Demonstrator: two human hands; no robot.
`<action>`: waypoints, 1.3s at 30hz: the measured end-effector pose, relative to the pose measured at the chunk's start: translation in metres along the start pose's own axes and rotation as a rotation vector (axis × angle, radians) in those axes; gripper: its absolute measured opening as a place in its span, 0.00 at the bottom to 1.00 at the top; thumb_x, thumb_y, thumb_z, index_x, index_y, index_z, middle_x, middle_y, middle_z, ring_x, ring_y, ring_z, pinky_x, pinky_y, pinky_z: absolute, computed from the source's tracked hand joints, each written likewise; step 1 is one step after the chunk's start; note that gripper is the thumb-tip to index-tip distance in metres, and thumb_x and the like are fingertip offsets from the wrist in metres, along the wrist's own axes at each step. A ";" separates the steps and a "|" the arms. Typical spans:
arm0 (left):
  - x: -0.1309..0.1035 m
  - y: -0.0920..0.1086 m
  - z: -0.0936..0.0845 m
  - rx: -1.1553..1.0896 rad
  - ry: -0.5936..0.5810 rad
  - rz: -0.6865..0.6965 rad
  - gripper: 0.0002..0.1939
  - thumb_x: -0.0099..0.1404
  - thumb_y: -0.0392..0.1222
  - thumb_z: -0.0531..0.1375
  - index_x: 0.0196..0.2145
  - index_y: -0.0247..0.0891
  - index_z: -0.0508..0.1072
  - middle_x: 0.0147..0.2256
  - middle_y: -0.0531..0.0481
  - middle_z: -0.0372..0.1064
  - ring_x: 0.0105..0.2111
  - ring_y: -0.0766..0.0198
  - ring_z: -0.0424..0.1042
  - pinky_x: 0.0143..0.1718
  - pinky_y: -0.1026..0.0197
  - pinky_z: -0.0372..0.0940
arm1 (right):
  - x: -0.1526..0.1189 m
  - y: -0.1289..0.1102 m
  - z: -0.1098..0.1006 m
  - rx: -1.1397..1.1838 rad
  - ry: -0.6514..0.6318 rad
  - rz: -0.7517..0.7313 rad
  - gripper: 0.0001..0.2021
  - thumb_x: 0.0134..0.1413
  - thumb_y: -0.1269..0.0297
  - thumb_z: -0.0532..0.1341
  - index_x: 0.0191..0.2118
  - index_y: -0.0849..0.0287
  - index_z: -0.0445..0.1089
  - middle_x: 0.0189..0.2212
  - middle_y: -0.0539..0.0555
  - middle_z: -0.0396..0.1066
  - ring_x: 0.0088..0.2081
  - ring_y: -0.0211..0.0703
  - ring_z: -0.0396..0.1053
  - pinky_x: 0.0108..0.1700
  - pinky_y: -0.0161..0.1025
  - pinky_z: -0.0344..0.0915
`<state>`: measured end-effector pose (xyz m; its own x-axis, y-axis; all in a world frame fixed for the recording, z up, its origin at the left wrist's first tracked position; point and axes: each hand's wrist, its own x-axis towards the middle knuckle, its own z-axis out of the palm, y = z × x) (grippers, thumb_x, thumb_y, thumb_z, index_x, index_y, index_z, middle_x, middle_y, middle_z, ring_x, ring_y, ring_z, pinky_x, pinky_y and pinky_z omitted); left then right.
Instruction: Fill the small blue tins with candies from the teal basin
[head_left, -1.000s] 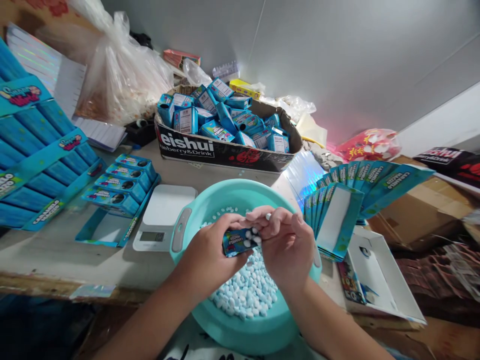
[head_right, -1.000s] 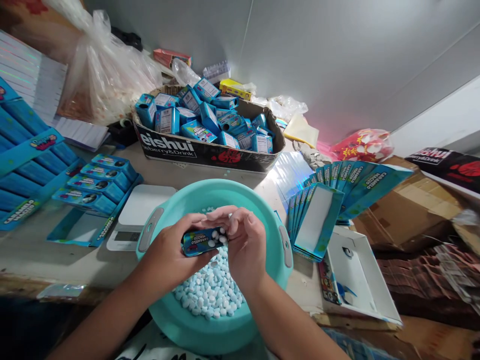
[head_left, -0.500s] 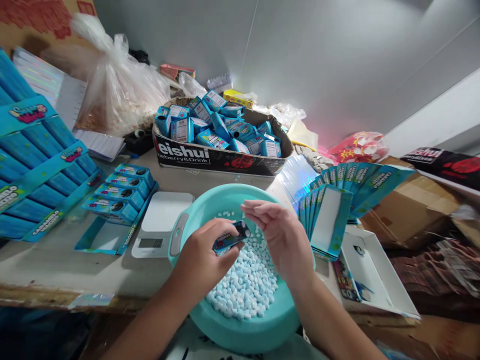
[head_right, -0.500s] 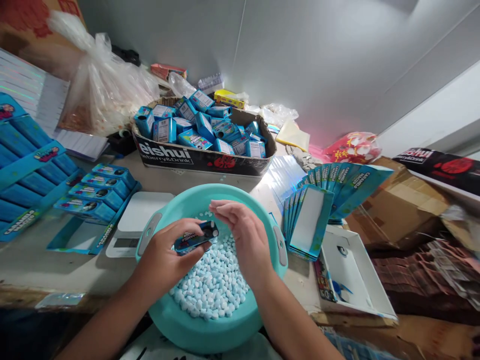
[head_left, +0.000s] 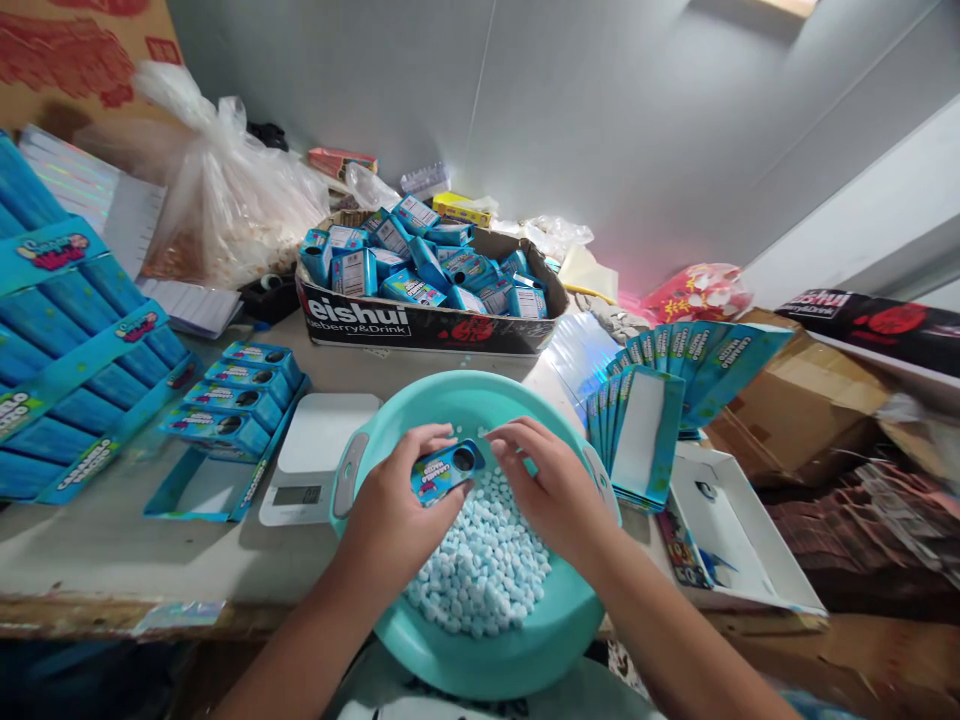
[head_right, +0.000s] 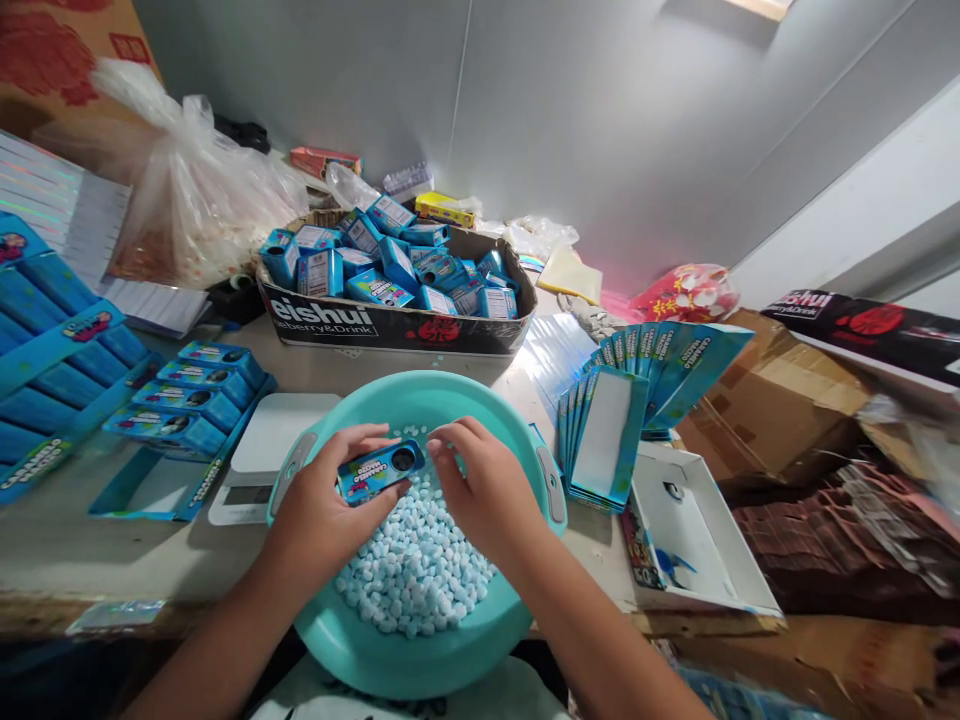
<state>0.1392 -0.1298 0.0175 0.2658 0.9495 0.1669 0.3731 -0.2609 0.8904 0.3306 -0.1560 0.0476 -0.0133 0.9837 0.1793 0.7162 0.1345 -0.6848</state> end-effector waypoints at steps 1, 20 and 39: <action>0.000 0.001 0.001 -0.016 0.046 -0.020 0.26 0.59 0.43 0.68 0.54 0.48 0.69 0.48 0.51 0.77 0.50 0.56 0.76 0.51 0.54 0.72 | 0.002 0.004 0.000 -0.076 -0.074 0.038 0.16 0.71 0.58 0.50 0.46 0.55 0.75 0.40 0.58 0.74 0.41 0.49 0.71 0.46 0.46 0.67; 0.001 0.002 0.003 -0.142 0.341 0.027 0.22 0.59 0.40 0.70 0.50 0.46 0.70 0.50 0.51 0.74 0.52 0.59 0.74 0.56 0.53 0.69 | -0.003 0.026 0.095 -0.073 -0.642 -0.580 0.29 0.61 0.55 0.59 0.65 0.60 0.63 0.64 0.67 0.64 0.63 0.62 0.62 0.63 0.59 0.61; 0.003 0.002 0.004 -0.160 0.379 0.056 0.22 0.59 0.39 0.69 0.50 0.47 0.70 0.48 0.52 0.74 0.50 0.59 0.74 0.53 0.55 0.71 | 0.037 0.080 0.101 0.010 -0.369 -0.356 0.20 0.66 0.62 0.53 0.59 0.59 0.67 0.60 0.64 0.68 0.62 0.56 0.64 0.64 0.58 0.61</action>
<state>0.1446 -0.1280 0.0179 -0.0754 0.9395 0.3341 0.2169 -0.3116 0.9251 0.3169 -0.0965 -0.0725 -0.5015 0.8533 0.1427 0.6160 0.4681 -0.6336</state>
